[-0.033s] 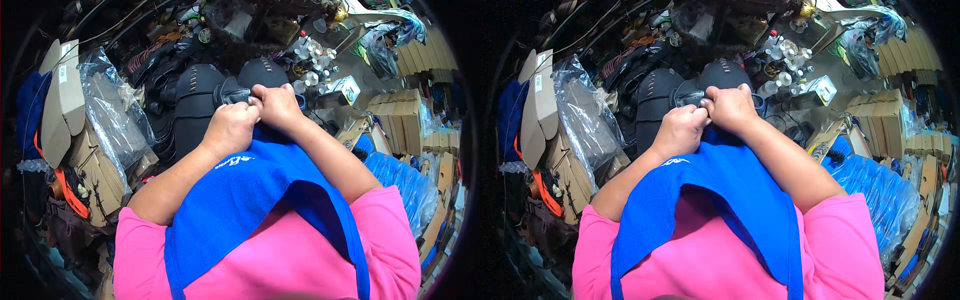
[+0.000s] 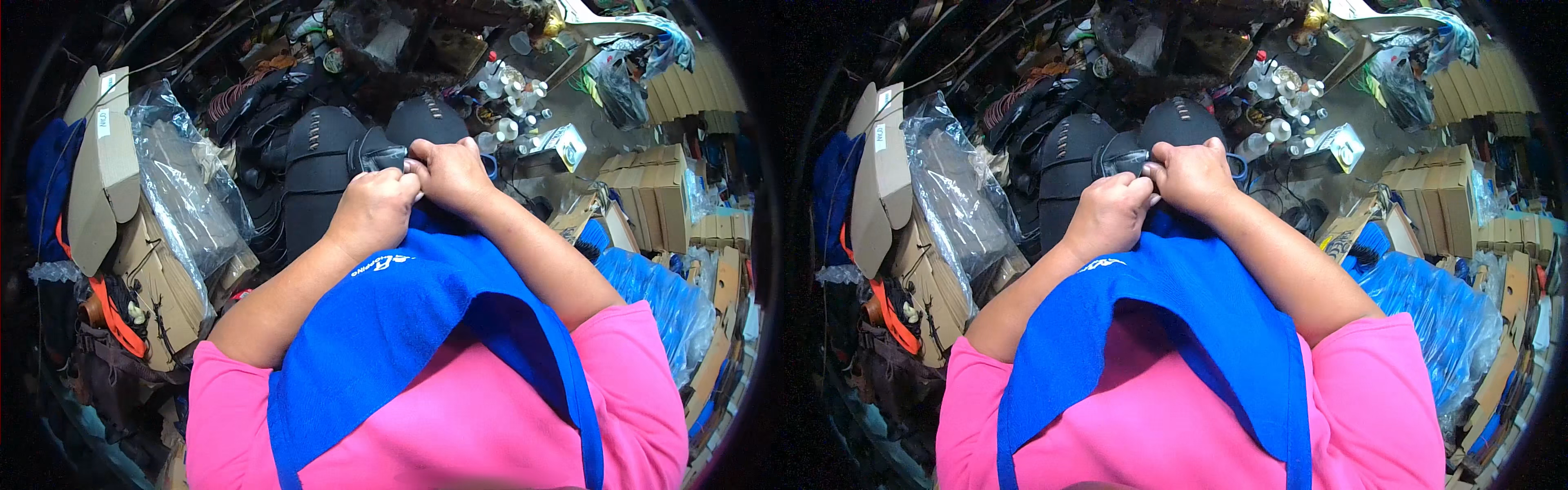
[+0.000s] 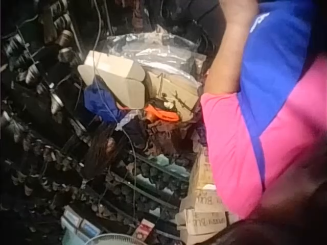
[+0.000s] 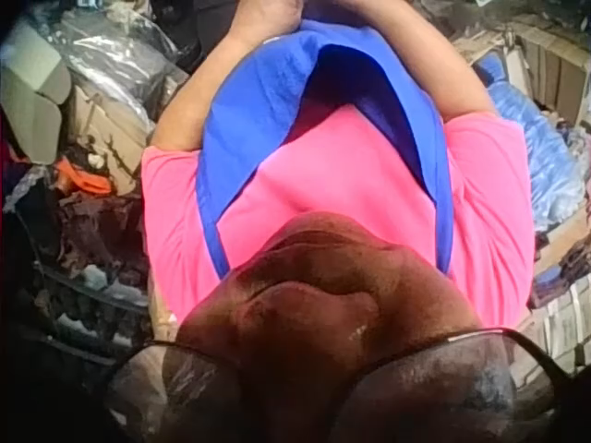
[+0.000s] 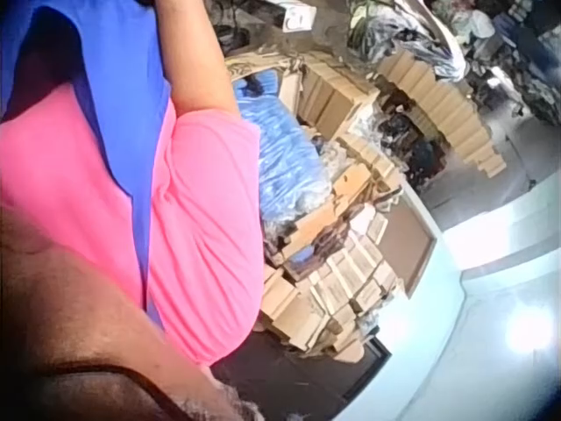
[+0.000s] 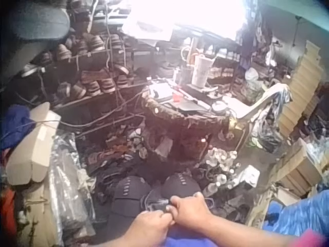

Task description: Stitching leather components of a shoe by hand using a needle and thread.

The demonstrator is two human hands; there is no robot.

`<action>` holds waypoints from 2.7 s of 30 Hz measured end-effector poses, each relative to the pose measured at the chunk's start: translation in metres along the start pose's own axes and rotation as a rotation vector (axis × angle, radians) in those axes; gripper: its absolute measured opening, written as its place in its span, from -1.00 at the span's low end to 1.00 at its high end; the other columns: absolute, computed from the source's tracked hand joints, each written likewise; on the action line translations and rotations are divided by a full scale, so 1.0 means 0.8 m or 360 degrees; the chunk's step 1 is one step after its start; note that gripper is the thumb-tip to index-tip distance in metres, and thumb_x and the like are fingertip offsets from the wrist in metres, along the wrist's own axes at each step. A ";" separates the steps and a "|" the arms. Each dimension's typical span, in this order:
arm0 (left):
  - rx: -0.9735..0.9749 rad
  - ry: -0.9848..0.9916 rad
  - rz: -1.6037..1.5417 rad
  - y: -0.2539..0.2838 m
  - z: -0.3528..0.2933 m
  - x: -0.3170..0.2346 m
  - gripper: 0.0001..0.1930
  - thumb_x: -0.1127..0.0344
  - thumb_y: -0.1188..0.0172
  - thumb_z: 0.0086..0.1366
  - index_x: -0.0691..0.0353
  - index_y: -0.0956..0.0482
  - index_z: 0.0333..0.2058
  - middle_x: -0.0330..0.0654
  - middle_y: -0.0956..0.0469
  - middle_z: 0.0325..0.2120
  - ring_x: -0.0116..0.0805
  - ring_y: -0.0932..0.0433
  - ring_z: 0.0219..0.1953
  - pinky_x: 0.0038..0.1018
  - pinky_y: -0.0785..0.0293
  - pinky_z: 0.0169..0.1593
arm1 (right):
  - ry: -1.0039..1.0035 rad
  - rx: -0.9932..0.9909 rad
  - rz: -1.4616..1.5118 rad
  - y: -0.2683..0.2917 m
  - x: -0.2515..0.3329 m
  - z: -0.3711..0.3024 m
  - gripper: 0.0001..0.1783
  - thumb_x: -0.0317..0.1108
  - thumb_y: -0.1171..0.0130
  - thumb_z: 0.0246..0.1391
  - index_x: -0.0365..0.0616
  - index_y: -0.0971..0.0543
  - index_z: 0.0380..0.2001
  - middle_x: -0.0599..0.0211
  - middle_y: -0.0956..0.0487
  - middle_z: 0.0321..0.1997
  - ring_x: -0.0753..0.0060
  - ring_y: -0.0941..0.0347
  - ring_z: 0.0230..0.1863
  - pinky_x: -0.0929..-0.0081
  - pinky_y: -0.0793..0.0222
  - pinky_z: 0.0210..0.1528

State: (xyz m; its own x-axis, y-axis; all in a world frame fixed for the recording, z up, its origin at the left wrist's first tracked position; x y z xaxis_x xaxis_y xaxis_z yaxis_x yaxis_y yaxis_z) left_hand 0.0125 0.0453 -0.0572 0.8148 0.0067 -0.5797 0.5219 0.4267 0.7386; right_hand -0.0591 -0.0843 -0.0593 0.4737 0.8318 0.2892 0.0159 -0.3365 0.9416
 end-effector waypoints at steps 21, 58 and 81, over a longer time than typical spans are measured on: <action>0.0215 0.0047 0.0000 0.009 0.003 0.004 -0.87 0.36 -0.18 0.13 0.25 -0.46 -0.38 -0.03 -0.48 -0.50 0.01 -0.51 -0.40 -0.21 -0.45 -0.31 | -0.0021 0.0343 0.0176 0.026 -0.014 0.013 -0.64 0.07 -0.05 0.07 0.05 -0.61 -0.35 0.28 -0.61 -0.43 0.17 -0.53 -0.29 0.23 -0.24 -0.10; -0.0136 0.1198 -0.2058 -0.055 0.054 0.102 -0.83 0.27 -0.10 0.30 0.15 -0.38 -0.45 -0.31 -0.47 -0.50 -0.56 -0.44 -0.47 -0.60 -0.41 -0.35 | 0.0035 0.0685 0.0296 0.045 -0.067 0.038 -0.71 -0.17 -0.18 0.06 -0.05 -0.58 -0.18 0.36 -0.58 -0.49 0.55 -0.48 -0.43 0.50 -0.40 -0.28; 0.0183 0.1570 -0.2706 -0.032 0.059 0.065 -0.60 0.01 -0.01 0.30 0.24 -0.53 -0.14 -0.09 -0.59 -0.20 -0.26 -0.57 -0.13 -0.30 -0.40 0.08 | -0.0089 -0.0672 -0.0304 0.279 -0.158 0.250 -0.49 0.15 0.03 0.08 0.07 -0.55 -0.07 0.20 -0.60 -0.28 0.27 -0.51 -0.20 0.33 -0.35 -0.10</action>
State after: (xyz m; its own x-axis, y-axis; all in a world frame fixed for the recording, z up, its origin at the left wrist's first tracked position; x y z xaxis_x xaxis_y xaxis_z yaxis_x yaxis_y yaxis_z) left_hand 0.0531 -0.0085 -0.0900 -0.8407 0.1559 -0.5186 0.5228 0.4830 -0.7024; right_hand 0.0610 -0.3530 0.0801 0.5440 0.8325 0.1050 -0.2470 0.0393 0.9682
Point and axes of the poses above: each hand's wrist, its own z-axis towards the middle knuckle, its own y-axis out of the back of the hand, x = y × z, the point moved 2 cm from there along z, towards the middle knuckle
